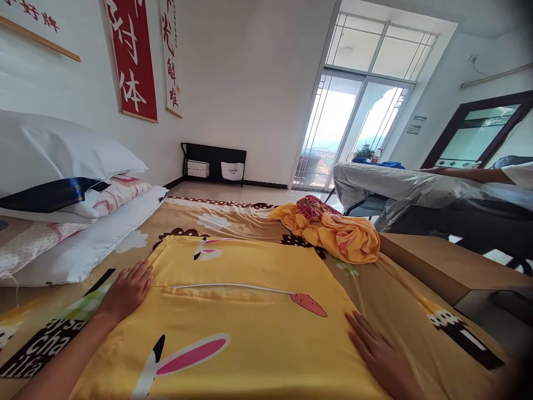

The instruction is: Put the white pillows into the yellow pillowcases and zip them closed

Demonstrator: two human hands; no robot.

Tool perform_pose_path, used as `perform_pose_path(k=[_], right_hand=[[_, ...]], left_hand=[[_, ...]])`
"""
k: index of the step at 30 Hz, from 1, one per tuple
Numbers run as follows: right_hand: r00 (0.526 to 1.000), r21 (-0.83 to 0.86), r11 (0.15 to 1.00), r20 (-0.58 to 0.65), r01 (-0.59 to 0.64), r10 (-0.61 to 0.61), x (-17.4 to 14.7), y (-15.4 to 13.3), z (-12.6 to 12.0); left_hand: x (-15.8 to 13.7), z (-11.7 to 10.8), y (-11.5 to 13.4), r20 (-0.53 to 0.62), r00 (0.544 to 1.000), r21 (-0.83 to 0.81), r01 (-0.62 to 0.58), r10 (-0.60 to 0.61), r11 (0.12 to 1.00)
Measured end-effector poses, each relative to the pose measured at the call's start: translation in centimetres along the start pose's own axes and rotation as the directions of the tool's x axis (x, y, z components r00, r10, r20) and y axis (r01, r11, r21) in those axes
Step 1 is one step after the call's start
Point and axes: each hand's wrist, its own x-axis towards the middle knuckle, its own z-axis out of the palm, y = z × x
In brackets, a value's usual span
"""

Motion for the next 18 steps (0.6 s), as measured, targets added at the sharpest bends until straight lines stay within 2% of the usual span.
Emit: perform_pose_path(k=[2,5,7,8,10,11,13,15,16,18], right_hand=[[0.999,-0.013,1.0,-0.037,-0.001,0.0,-1.4,1.2,0.2],[0.997,-0.055,0.998,-0.079,0.009,-0.013,-2.9,2.5,0.4],[0.994,-0.1,0.995,-0.112,-0.018,0.007,-3.0,1.6,0.1],[0.991,-0.115,0.993,-0.13,-0.041,0.026,-2.7,0.2,-0.2],[0.988,-0.104,0.991,-0.144,-0.078,0.062,-1.7,-4.8,-1.2],[0.995,-0.066,0.997,-0.097,-0.033,0.027,-1.1,-8.4,-1.8],[0.991,0.066,0.99,0.039,0.123,-0.126,-0.1,-16.7,-2.9],[0.93,0.216,0.939,0.195,0.269,-0.312,0.4,-25.1,-3.5],[0.903,0.272,0.919,0.243,0.286,-0.353,0.5,-28.7,-3.5],[0.883,0.361,0.882,0.243,0.303,-0.402,0.4,-33.6,-3.0]], left_hand=[[-0.8,-0.6,0.6,0.04,0.992,-0.063,-0.114,0.116,0.991],[-3.8,-1.1,1.8,0.137,0.984,-0.197,-0.084,0.112,0.977],[-6.3,-1.7,2.8,0.216,0.968,-0.257,-0.073,0.131,0.964],[-7.4,-2.2,3.4,0.256,0.951,-0.277,-0.098,0.172,0.956],[-8.5,-3.8,5.1,0.322,0.904,-0.321,-0.175,0.281,0.931],[-8.4,-4.9,6.1,0.348,0.873,-0.35,-0.216,0.341,0.912],[-7.2,-7.1,8.8,0.381,0.798,-0.42,-0.3,0.467,0.857],[-5.2,-8.9,11.8,0.38,0.734,-0.475,-0.368,0.563,0.799],[-4.3,-9.4,13.2,0.369,0.714,-0.491,-0.394,0.595,0.777],[-3.3,-9.4,14.9,0.348,0.685,-0.506,-0.438,0.64,0.743]])
